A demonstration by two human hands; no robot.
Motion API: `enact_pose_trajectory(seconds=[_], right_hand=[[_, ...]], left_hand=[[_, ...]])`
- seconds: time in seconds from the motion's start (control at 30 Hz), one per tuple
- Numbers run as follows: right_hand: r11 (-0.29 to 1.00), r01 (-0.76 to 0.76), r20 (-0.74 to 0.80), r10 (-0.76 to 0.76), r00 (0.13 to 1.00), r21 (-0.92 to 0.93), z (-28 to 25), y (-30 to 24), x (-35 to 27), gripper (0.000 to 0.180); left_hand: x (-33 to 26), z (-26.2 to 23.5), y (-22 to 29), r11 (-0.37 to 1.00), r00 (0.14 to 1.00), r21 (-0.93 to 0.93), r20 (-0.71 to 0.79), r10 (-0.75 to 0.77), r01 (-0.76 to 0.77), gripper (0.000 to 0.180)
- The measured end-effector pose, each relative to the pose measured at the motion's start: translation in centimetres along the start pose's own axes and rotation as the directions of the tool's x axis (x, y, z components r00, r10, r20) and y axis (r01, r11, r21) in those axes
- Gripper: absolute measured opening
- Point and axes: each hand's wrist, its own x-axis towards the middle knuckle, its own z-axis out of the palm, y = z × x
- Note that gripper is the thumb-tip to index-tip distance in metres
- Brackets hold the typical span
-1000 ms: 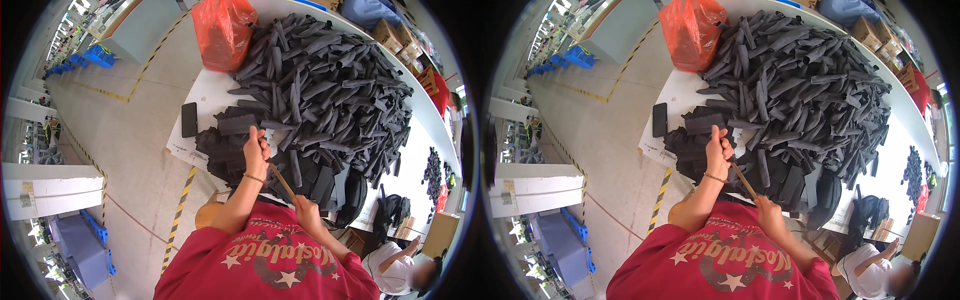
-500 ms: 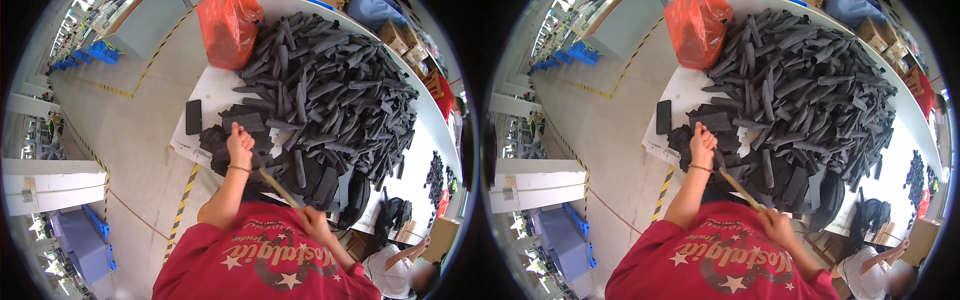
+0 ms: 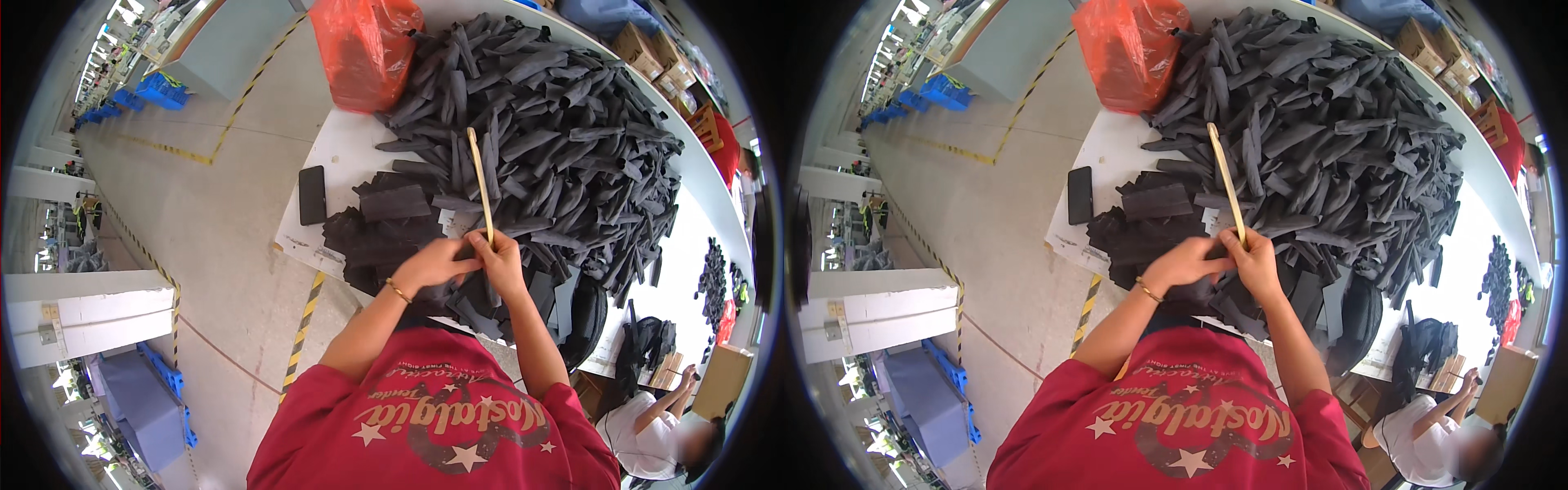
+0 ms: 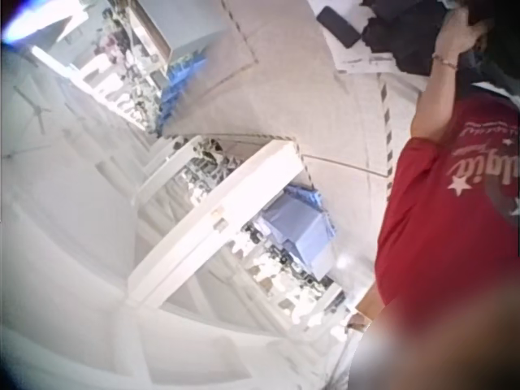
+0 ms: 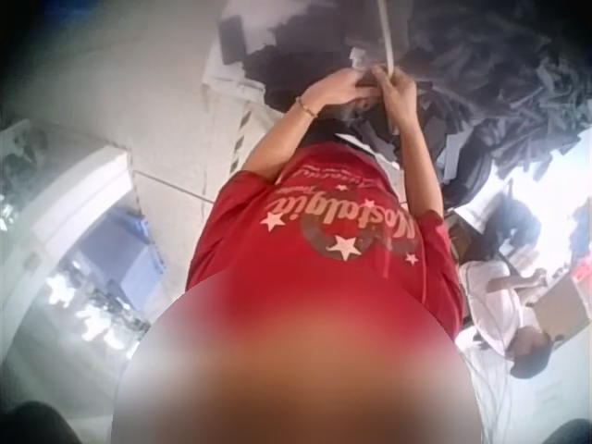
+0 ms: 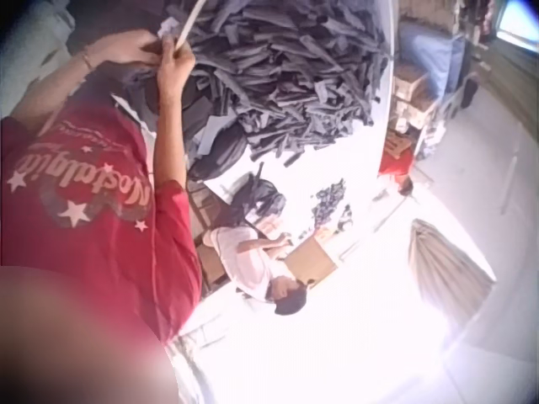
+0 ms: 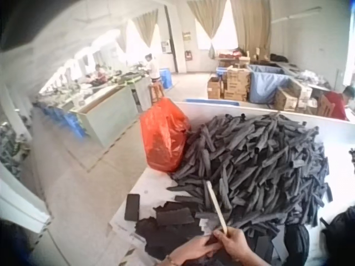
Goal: Sorting and cleaning black foam pieces on a table using a stick.
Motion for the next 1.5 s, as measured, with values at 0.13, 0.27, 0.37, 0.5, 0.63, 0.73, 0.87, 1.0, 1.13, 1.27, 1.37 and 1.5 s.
enact_pose_trajectory(seconds=[0.13,0.27,0.37,0.5,0.63,0.73,0.87,1.0,1.13,1.27,1.37,1.5], right_hand=[[0.969,0.222,-0.331,-0.245,0.911,-0.105,-0.7,-3.2,3.7,0.02],[0.907,0.42,-0.65,-0.299,0.699,0.033,-8.5,-10.4,9.7,0.023],[0.929,0.322,-0.585,-0.366,0.724,-0.182,-10.9,-14.1,12.7,0.025],[0.854,0.194,-0.543,-0.466,0.699,-0.483,-13.0,-12.4,15.8,0.045],[0.852,0.165,-0.542,-0.453,0.707,-0.498,-11.9,-7.2,12.7,0.035],[0.811,0.154,-0.389,-0.426,0.817,-0.565,-10.7,-5.1,6.9,0.023],[0.647,0.229,-0.053,-0.386,0.921,-0.728,-9.4,-2.4,1.7,0.019],[0.489,0.373,0.146,-0.44,0.886,-0.789,-8.2,-1.2,0.5,0.02],[0.468,0.366,0.189,-0.382,0.905,-0.804,-7.8,-0.8,-0.1,0.02],[0.388,0.467,0.28,-0.449,0.849,-0.795,-7.7,-0.6,-0.8,0.022],[0.346,0.467,0.295,-0.447,0.844,-0.814,-7.9,-1.4,-1.3,0.022],[0.309,0.497,0.324,-0.471,0.821,-0.811,-8.1,-1.7,-1.5,0.022]], left_hand=[[-0.4,3.4,-1.2,0.927,0.967,-0.373,-0.219,-0.127,0.037,0.034],[-3.8,6.6,-6.0,0.829,0.961,-0.557,-0.199,-0.193,0.051,0.03],[-3.3,1.6,-4.6,0.99,0.815,-0.079,-0.578,0.048,-0.114,0.02],[2.4,-7.2,-5.6,0.738,0.68,0.667,-0.587,0.44,0.099,0.015],[3.4,-10.1,-11.8,0.519,0.806,0.809,-0.488,0.334,0.275,0.019],[3.4,-10.9,-11.7,0.532,0.829,0.794,-0.49,0.271,0.295,0.015],[3.4,-11.1,-9.3,0.734,0.75,0.672,-0.536,0.388,0.1,0.01],[4.3,-10.7,-10.9,0.509,0.896,0.813,-0.414,0.162,0.284,0.021],[3.9,-10.2,-10.7,0.631,0.755,0.755,-0.517,0.403,0.179,0.014],[3.1,-11.9,-10.1,0.82,0.826,0.547,-0.533,0.183,0.171,0.015],[1.3,-13.1,-6.9,0.916,0.866,0.393,-0.482,0.129,0.083,0.018],[-0.4,-12.7,-3.4,0.939,0.894,0.339,-0.436,0.103,0.057,0.018]])
